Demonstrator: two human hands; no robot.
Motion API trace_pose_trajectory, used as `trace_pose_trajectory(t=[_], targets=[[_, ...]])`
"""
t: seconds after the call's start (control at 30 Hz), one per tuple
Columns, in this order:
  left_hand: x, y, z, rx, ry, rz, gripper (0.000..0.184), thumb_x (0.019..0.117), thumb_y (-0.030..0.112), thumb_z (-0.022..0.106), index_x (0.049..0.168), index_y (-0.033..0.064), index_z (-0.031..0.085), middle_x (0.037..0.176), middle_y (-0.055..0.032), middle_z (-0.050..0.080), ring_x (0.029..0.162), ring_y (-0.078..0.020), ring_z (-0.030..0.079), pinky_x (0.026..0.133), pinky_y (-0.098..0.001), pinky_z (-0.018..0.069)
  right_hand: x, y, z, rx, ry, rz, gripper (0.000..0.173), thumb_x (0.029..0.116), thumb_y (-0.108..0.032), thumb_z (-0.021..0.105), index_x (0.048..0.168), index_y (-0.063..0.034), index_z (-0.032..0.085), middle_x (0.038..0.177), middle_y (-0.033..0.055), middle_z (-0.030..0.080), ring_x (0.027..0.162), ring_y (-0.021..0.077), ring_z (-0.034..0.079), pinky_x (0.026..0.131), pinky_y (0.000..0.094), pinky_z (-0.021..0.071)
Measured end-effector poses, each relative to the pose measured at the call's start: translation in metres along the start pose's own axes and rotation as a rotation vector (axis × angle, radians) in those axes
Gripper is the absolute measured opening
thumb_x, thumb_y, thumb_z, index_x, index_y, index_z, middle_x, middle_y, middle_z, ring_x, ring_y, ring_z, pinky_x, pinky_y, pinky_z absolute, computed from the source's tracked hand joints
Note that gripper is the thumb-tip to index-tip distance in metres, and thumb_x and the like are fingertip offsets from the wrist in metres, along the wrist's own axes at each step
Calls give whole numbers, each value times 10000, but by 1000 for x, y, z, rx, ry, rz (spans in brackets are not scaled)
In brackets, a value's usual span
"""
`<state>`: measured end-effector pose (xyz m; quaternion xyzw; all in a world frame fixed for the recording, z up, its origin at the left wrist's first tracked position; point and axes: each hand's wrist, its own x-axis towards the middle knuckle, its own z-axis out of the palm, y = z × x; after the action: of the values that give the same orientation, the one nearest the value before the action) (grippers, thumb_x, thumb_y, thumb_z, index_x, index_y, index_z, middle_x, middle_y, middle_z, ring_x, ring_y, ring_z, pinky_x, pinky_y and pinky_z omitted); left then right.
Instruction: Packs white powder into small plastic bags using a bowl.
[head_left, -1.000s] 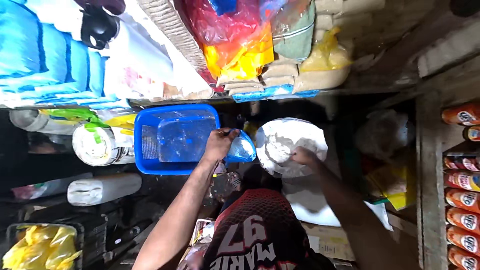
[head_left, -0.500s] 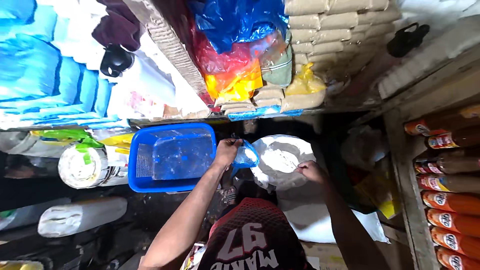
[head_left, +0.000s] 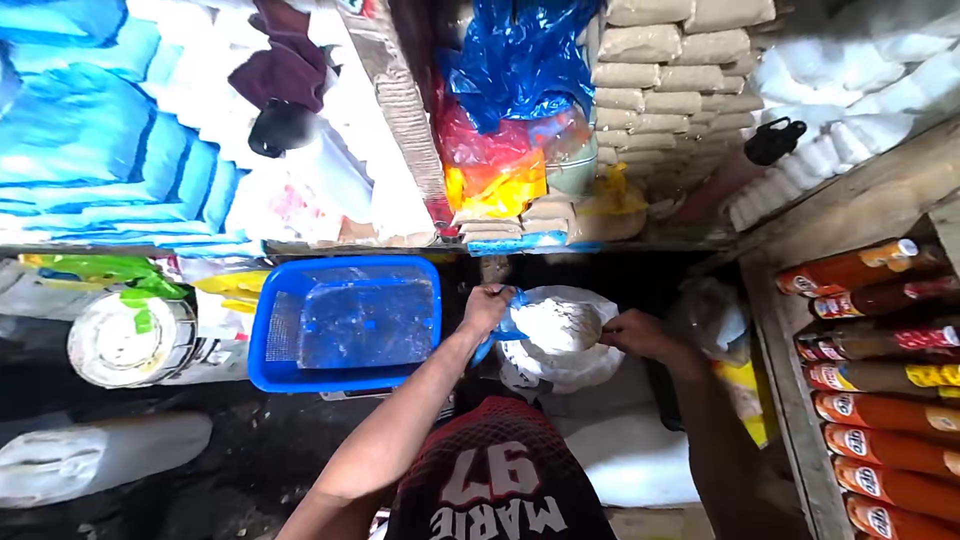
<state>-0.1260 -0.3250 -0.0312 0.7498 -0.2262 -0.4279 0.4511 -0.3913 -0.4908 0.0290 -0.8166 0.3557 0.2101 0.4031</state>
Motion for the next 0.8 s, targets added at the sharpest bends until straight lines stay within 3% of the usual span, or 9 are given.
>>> trace_pose_trajectory(t=[0.1, 0.2, 0.3, 0.4, 0.47, 0.5, 0.57, 0.67, 0.8], targets=[[-9, -4, -1, -43, 44, 40, 276, 1019, 366, 634, 948, 129, 758, 813, -68, 684, 669, -171, 608, 625, -398, 515, 38, -43, 5, -167, -44, 4, 319, 1000, -343, 628, 940, -52, 746, 815, 118, 681, 723, 245, 630, 711, 515, 528], [-13, -13, -3, -111, 122, 99, 275, 1023, 359, 627, 917, 142, 758, 772, -55, 676, 666, -173, 613, 632, -419, 517, 60, -117, 4, -394, -83, 60, 353, 978, -360, 641, 951, -16, 718, 938, 201, 708, 890, 383, 690, 789, 666, 526], [-15, -17, -5, -193, 202, 131, 280, 1029, 352, 611, 931, 136, 758, 799, -61, 680, 693, -183, 620, 649, -440, 522, 63, -196, 5, -589, -121, 86, 343, 972, -323, 617, 998, 8, 700, 1038, 248, 694, 1012, 443, 665, 808, 727, 484], [-19, -18, -11, -168, 267, 122, 338, 1039, 398, 579, 975, 103, 730, 781, -103, 637, 669, -233, 590, 633, -485, 508, 66, -247, 18, -797, -105, 69, 283, 948, -281, 625, 996, -22, 730, 1085, 232, 699, 1067, 441, 648, 847, 727, 468], [-22, -13, -20, -157, 256, 102, 381, 1060, 398, 536, 1069, 64, 718, 845, -155, 664, 717, -280, 635, 684, -523, 544, 65, -270, 27, -942, -85, 57, 260, 930, -273, 651, 959, -30, 739, 1065, 224, 706, 1056, 438, 648, 860, 710, 463], [-21, -10, -24, -203, 244, 104, 383, 1066, 380, 529, 1083, 45, 714, 853, -163, 667, 709, -279, 635, 680, -513, 550, 63, -281, 30, -1011, -92, 59, 263, 937, -267, 653, 967, -19, 734, 1060, 233, 699, 1049, 446, 644, 846, 706, 462], [-19, -7, -27, -325, 221, 123, 375, 1065, 382, 528, 1048, 51, 704, 781, -130, 636, 598, -233, 580, 571, -442, 526, 57, -298, 32, -1126, -79, 69, 263, 946, -264, 649, 969, -15, 730, 1043, 228, 698, 1026, 434, 653, 833, 678, 478], [-20, -2, -26, -447, 175, 151, 342, 1058, 385, 546, 1099, 92, 719, 780, -105, 645, 564, -201, 546, 528, -397, 491, 49, -310, 28, -1234, -14, 79, 280, 955, -267, 639, 979, -2, 728, 1045, 228, 695, 1027, 426, 648, 909, 661, 453], [-9, 4, -22, -547, 165, 119, 320, 1033, 356, 609, 1121, 77, 736, 763, -72, 629, 551, -156, 510, 513, -344, 461, 28, -332, 0, -1226, 70, 101, 289, 910, -269, 665, 915, 19, 695, 998, 256, 668, 934, 442, 635, 744, 643, 453]])
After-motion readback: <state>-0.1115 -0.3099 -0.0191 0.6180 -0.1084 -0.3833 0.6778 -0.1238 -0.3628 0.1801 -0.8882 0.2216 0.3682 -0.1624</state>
